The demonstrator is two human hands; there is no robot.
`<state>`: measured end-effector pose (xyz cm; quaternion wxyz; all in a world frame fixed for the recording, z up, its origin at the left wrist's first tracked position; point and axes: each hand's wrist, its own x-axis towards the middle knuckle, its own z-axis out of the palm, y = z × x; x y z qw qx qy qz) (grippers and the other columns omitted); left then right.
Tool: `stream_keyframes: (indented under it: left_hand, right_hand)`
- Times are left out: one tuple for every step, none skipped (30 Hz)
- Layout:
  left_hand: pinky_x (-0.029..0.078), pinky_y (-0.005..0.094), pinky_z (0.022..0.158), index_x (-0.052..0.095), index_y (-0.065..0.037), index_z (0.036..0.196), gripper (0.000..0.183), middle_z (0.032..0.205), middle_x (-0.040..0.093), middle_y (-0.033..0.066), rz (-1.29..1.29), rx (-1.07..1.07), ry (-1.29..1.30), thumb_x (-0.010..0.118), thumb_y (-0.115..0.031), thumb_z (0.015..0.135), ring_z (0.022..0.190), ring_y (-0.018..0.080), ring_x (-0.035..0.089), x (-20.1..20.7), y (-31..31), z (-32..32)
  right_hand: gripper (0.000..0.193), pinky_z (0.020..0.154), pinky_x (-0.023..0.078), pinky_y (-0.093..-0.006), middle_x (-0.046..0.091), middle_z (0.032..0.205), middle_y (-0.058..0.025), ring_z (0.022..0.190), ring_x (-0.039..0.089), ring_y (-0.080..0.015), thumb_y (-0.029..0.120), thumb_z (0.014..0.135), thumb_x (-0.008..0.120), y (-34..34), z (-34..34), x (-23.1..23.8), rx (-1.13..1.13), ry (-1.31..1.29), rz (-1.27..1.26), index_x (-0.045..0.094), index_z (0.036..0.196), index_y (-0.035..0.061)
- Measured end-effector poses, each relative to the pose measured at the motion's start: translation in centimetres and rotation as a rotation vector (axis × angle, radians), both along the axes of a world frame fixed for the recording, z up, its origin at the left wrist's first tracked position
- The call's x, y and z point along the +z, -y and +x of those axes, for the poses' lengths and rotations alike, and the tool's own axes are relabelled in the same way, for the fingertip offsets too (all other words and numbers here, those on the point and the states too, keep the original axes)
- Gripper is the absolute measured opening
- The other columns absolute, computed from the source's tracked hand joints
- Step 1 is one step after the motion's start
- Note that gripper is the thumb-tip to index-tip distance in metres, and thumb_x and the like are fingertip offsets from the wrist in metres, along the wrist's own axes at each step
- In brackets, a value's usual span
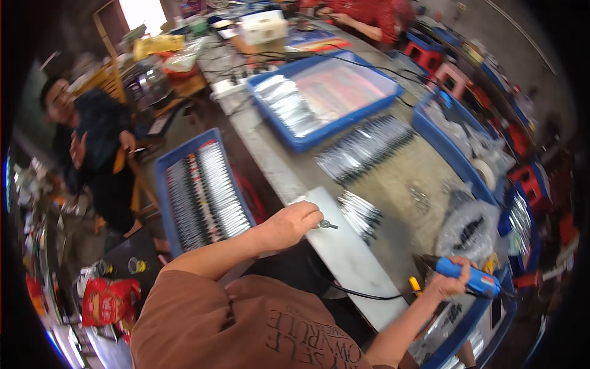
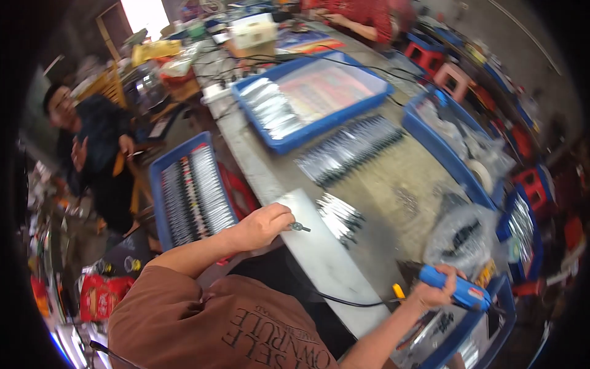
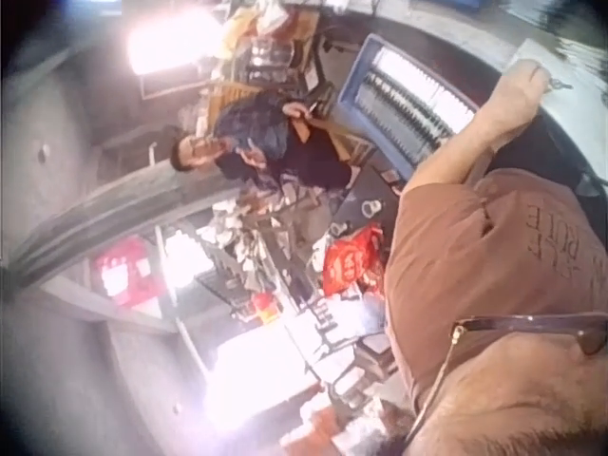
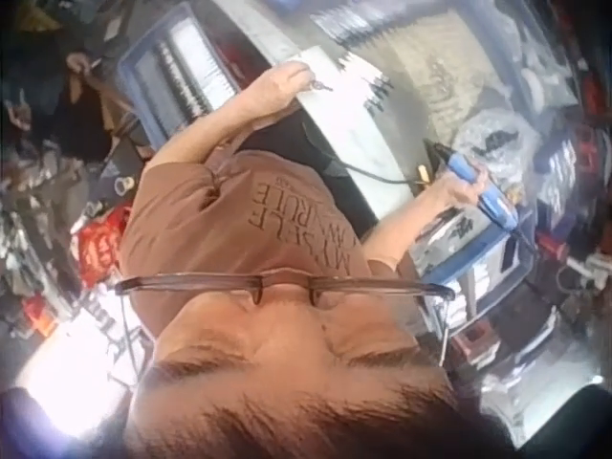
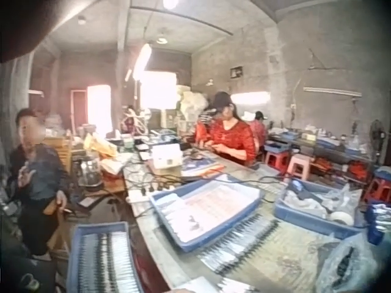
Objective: The person assembles small metal parts using an electric screwdriver.
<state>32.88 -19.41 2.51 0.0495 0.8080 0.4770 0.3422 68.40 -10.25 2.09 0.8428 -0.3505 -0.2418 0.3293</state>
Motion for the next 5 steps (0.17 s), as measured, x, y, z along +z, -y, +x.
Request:
stream_keyframes:
  left_hand:
    - [0.044,0.0343,0.069,0.051,0.0,0.086,0.02,0.085,0.052,0.0133,-0.021,0.012,0.015,0.058,-0.003,0.068,0.077,0.0281,0.052,-0.1,0.7,-0.8]
    - [0.044,0.0347,0.071,0.051,0.0,0.087,0.02,0.086,0.051,0.0133,-0.046,0.067,-0.002,0.058,-0.002,0.068,0.081,0.0281,0.052,-0.6,1.6,-1.9]
    - [0.044,0.0347,0.071,0.051,0.0,0.087,0.02,0.086,0.051,0.0133,-0.045,0.11,-0.017,0.058,-0.002,0.068,0.081,0.0281,0.052,-0.8,2.6,-3.2]
    - [0.044,0.0342,0.072,0.051,-0.001,0.087,0.021,0.088,0.052,0.0134,-0.019,0.185,-0.041,0.058,-0.002,0.068,0.083,0.0281,0.052,-0.9,3.7,-4.6]
    - [0.044,0.0337,0.073,0.051,-0.001,0.088,0.022,0.09,0.052,0.0135,0.009,0.264,-0.064,0.058,-0.002,0.068,0.086,0.028,0.052,-0.9,5.0,-5.9]
  right_hand:
    - [0.024,0.06,0.04,-0.0281,0.046,0.064,-0.0072,0.059,0.049,-0.0151,0.002,0.064,0.054,0.1,1.2,-0.4,0.051,0.032,0.017,0.047,0.087,-0.0017]
    - [0.024,0.061,0.04,-0.0275,0.046,0.062,-0.0066,0.059,0.049,-0.0148,0.003,0.066,0.053,-0.2,1.5,-0.8,0.062,0.006,0.046,0.046,0.088,-0.0015]
    - [0.025,0.063,0.04,-0.0269,0.045,0.059,-0.0059,0.059,0.048,-0.0144,0.005,0.067,0.053,-0.3,1.4,-1.0,0.071,-0.019,0.073,0.046,0.09,-0.0012]
    - [0.029,0.067,0.039,-0.0263,0.045,0.058,-0.0058,0.058,0.048,-0.0145,0.01,0.07,0.053,-0.3,1.3,-0.9,0.102,0.005,0.051,0.043,0.095,-0.0007]
    - [0.038,0.069,0.04,-0.0291,0.05,0.072,-0.0088,0.059,0.048,-0.0148,0.014,0.071,0.056,-1.3,3.5,-3.0,0.172,0.03,0.077,0.039,0.102,-0.0002]
